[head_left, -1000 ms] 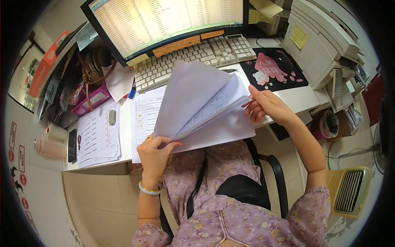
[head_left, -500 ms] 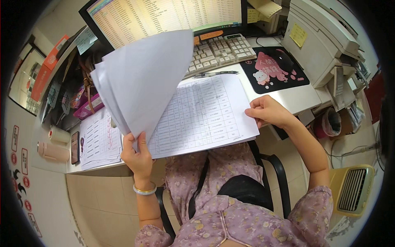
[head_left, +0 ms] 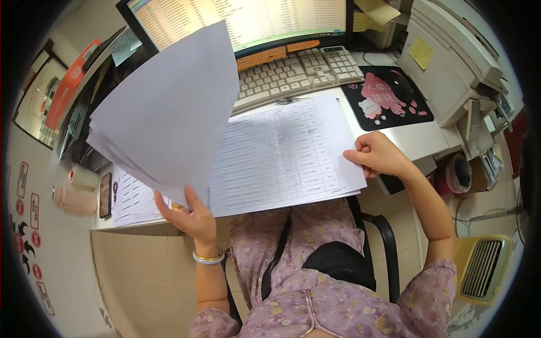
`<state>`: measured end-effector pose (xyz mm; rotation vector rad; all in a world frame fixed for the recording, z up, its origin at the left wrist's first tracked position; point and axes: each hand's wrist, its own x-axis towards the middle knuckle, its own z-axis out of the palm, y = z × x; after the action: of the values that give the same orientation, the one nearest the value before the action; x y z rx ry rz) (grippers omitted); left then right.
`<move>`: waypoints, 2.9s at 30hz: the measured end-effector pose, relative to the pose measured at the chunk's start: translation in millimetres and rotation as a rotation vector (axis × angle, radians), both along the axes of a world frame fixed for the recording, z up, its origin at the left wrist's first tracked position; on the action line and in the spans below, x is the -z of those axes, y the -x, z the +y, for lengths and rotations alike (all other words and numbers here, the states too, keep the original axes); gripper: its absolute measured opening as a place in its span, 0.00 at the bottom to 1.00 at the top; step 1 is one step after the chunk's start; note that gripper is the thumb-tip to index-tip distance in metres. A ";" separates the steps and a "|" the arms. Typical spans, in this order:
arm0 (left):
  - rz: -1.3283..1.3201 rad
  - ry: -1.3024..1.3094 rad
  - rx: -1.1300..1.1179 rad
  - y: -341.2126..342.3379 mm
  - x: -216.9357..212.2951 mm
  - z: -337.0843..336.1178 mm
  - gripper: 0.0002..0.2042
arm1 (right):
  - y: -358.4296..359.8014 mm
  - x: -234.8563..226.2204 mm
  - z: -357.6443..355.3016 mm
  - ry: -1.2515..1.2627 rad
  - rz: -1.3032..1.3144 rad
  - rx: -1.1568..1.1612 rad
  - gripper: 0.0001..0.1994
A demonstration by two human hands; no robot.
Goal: Processing documents and cross-referencing them with digital spreadsheet data.
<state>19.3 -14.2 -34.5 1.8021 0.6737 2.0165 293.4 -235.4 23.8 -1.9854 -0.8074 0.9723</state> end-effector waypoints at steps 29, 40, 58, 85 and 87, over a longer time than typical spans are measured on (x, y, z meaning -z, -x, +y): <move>0.368 0.159 0.000 11.1 14.1 -15.7 0.22 | -1.5 8.4 1.6 -0.128 -0.030 -0.053 0.14; 0.423 0.117 -0.067 9.6 17.6 -19.7 0.22 | -2.5 12.1 -0.7 -0.152 -0.013 -0.034 0.14; 0.581 0.098 0.192 16.7 0.0 -19.0 0.19 | -13.3 1.2 0.2 -0.136 0.153 -0.050 0.12; 0.144 0.002 -0.156 4.4 8.2 -3.7 0.16 | 22.9 -10.1 -19.3 -0.275 -0.817 -0.626 0.20; 0.424 0.133 -0.039 16.8 2.5 -7.6 0.18 | 6.9 -9.2 -18.3 -0.335 -0.697 -0.548 0.18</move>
<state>2.6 -21.8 -37.0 2.1664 0.9431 1.5758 286.5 -253.7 33.0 -1.8302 -1.8350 0.3473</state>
